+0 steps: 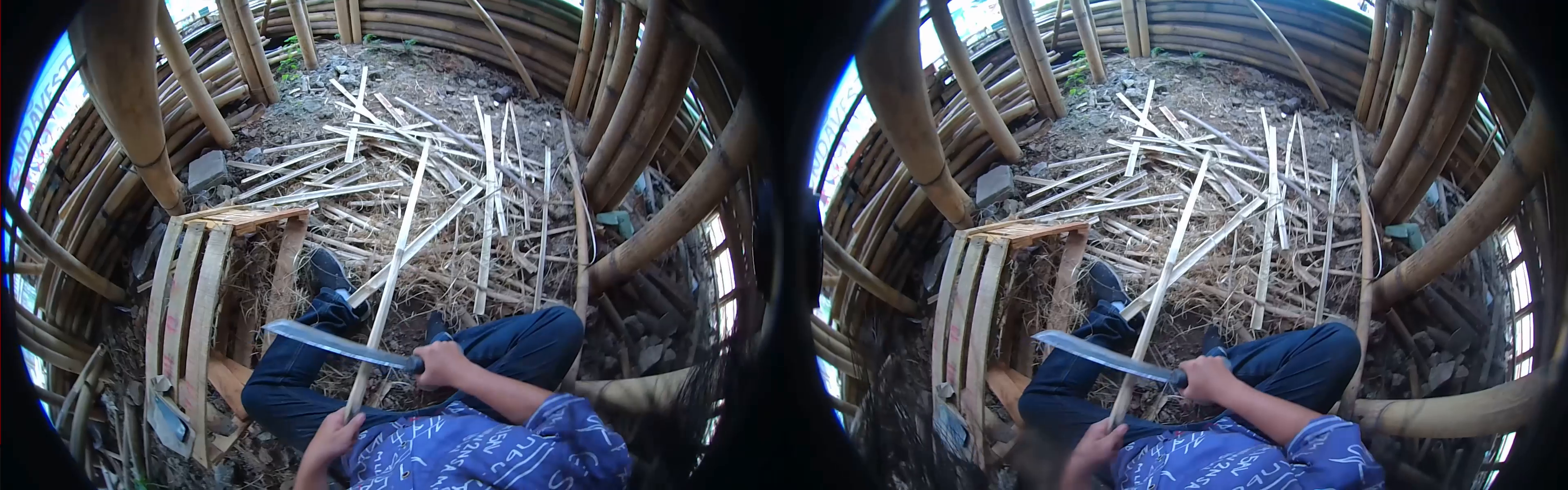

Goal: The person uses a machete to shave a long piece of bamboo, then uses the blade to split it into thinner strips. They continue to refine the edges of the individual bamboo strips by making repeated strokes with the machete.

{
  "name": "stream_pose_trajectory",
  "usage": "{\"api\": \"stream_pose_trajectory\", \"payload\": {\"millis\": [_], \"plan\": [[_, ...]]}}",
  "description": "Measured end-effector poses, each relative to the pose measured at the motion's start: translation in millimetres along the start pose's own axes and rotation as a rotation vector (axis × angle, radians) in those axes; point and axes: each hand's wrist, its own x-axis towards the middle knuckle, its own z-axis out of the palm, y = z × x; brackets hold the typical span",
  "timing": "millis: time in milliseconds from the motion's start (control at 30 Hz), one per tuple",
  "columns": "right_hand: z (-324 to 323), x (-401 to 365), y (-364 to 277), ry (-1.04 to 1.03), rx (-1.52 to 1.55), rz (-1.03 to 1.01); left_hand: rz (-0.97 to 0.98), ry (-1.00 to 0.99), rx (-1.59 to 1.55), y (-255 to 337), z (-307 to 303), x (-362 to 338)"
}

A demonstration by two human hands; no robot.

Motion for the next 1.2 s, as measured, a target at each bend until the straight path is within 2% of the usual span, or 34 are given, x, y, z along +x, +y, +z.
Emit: {"api": "stream_pose_trajectory", "payload": {"millis": [100,200,267,367,467,600,700,867,933,1000,1067,1200], "plan": [[23.3,21.2,36.8,0.009,-0.069,0.132,-0.135,-0.022,-0.101,-1.4,12.8,24.8],[26.9,29.4,56.1,0.054,-0.019,0.171,-0.171,0.017,-0.068,-4.4,23.9,33.8],[10.1,19.7,36.1,0.034,0.035,0.186,-0.188,0.010,-0.085,0.1,23.6,38.0],[1.0,11.8,17.1,-0.130,0.014,-0.034,-0.150,-0.024,-0.169,8.1,20.2,50.2],[-4.5,16.9,8.0,-0.223,-0.006,-0.128,-0.187,-0.032,-0.178,9.5,19.8,55.2],[-0.3,40.1,29.5,-0.184,-0.039,0.024,-0.124,0.030,-0.094,5.9,22.5,55.9],[1.2,54.6,48.6,-0.129,-0.084,-0.040,-0.114,0.083,-0.032,12.0,29.1,53.5],[-2.1,73.6,56.6,-0.173,-0.129,-0.065,-0.097,0.160,0.048,19.9,24.8,47.1],[-7.6,81.5,63.2,-0.123,-0.152,0.041,-0.155,0.144,-0.005,17.4,18.6,32.9],[-22.5,95.8,95.2,-0.002,-0.173,0.334,-0.212,0.131,-0.051,14.9,16.8,16.3],[-25.3,104.7,144.3,-0.002,-0.139,0.362,-0.202,0.071,-0.064,11.9,21.2,-0.1],[-39.6,103.9,134.7,0.019,-0.170,0.353,-0.196,0.088,-0.055,4.3,11.5,8.7]]}}
